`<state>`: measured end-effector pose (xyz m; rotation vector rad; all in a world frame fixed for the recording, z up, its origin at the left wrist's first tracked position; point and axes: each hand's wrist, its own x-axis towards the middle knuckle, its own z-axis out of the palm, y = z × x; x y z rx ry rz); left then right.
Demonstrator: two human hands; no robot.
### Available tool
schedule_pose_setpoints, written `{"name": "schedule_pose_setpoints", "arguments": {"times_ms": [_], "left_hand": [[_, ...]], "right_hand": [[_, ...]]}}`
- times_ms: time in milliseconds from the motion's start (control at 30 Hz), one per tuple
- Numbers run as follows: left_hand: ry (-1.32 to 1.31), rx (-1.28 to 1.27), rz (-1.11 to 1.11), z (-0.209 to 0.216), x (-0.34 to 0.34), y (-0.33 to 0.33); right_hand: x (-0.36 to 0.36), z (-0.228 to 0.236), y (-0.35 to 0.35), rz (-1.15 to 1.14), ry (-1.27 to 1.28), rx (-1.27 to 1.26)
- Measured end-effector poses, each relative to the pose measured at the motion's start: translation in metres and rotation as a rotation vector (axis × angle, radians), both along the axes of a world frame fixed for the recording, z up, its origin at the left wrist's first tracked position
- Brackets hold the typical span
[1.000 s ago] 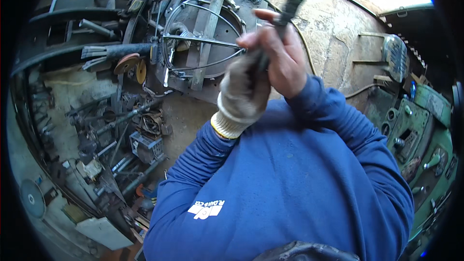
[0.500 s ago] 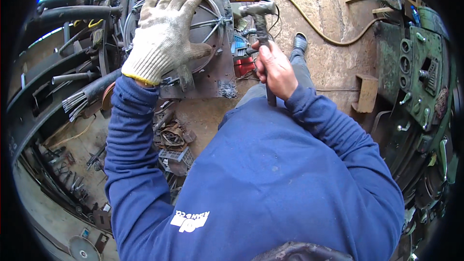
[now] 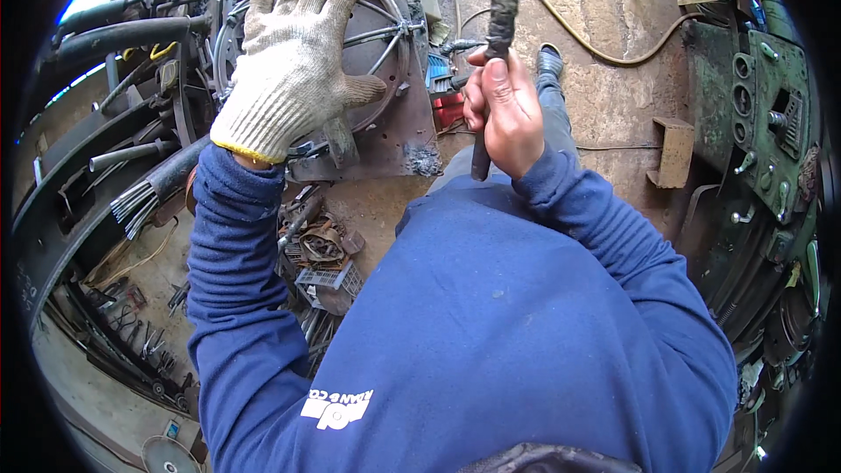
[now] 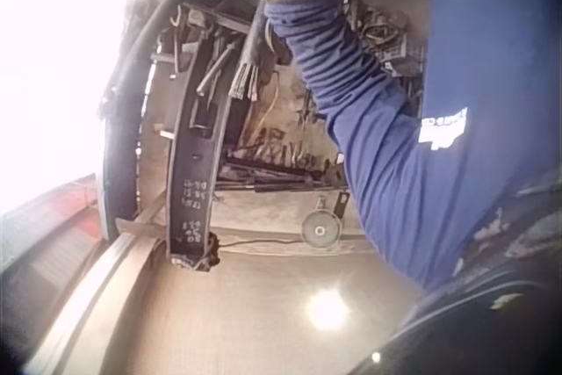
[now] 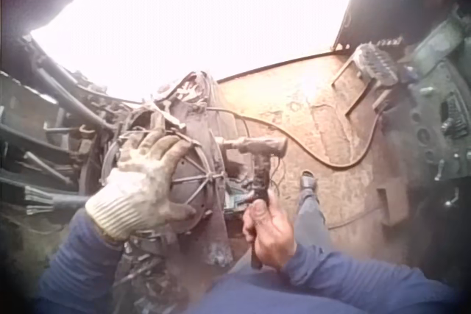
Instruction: The person grinds a metal structure using an angle grinder, then manipulates metal components with pliers and a hammer to assemble a circular frame on a workbench.
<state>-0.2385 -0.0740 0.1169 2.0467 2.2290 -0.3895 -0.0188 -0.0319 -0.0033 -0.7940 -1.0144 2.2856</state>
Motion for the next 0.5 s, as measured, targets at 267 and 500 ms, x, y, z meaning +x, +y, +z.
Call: {"name": "schedule_pose_setpoints", "arguments": {"times_ms": [267,500], "left_hand": [[0.003,-0.021,0.023,0.000,0.002,0.001],[-0.001,-0.013,0.005,-0.001,0.000,0.002]], "right_hand": [[0.002,0.001,-0.014,0.100,-0.002,-0.034],[-0.002,-0.014,-0.022,0.157,-0.060,0.030]]}}
